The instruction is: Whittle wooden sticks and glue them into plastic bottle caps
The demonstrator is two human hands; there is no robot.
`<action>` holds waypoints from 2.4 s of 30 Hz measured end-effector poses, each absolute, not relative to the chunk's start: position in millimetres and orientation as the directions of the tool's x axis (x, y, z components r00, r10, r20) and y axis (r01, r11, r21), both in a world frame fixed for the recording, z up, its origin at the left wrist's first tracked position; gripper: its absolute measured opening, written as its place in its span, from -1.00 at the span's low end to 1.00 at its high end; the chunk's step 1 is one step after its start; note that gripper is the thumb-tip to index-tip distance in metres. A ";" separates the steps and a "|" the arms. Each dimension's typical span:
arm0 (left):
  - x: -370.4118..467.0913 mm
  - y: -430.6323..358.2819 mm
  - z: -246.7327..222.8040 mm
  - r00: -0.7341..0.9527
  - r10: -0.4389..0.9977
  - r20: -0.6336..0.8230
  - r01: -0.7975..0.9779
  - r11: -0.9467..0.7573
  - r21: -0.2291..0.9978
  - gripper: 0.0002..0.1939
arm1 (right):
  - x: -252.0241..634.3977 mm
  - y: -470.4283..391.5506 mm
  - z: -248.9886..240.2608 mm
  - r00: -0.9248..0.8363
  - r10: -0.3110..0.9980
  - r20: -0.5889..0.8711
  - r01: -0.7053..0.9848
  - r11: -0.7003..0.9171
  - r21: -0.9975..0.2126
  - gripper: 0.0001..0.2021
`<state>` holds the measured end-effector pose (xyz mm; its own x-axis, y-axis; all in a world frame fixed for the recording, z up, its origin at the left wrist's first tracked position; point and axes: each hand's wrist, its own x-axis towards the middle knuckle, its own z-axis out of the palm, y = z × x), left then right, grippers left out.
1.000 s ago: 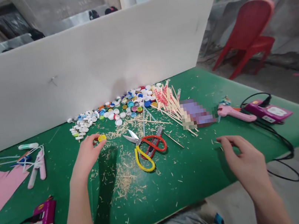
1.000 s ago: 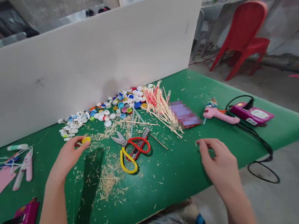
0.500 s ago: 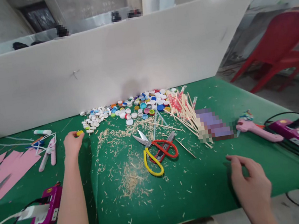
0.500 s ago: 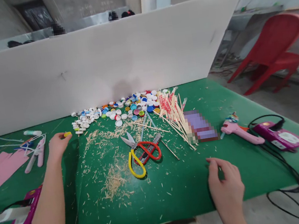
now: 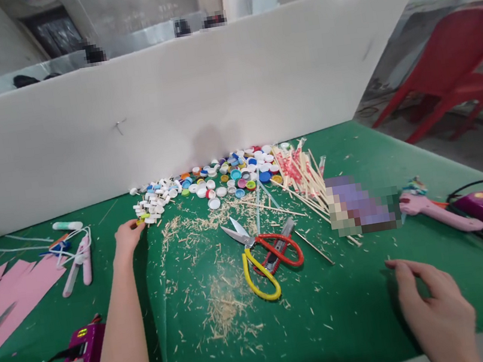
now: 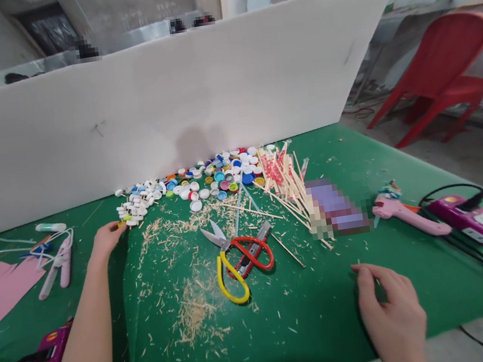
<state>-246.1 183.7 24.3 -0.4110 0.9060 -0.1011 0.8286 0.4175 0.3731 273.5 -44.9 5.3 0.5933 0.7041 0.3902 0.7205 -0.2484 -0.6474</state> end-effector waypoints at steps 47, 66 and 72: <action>15.9 -29.0 10.9 0.254 0.927 0.277 0.890 -0.336 0.309 -0.81 | 265.2 -70.1 6.7 0.461 0.569 0.681 0.729 0.195 -0.656 -0.73; -26.6 -3.3 -14.9 0.315 0.840 0.442 0.882 -0.430 0.190 -0.80 | 209.9 99.6 28.1 -0.090 0.927 0.364 0.987 0.132 -0.091 -0.64; -23.0 -5.2 -6.6 0.314 0.814 0.489 0.892 -0.429 0.141 -0.70 | 199.3 105.8 5.8 -0.121 0.933 0.339 0.990 0.137 -0.025 -0.65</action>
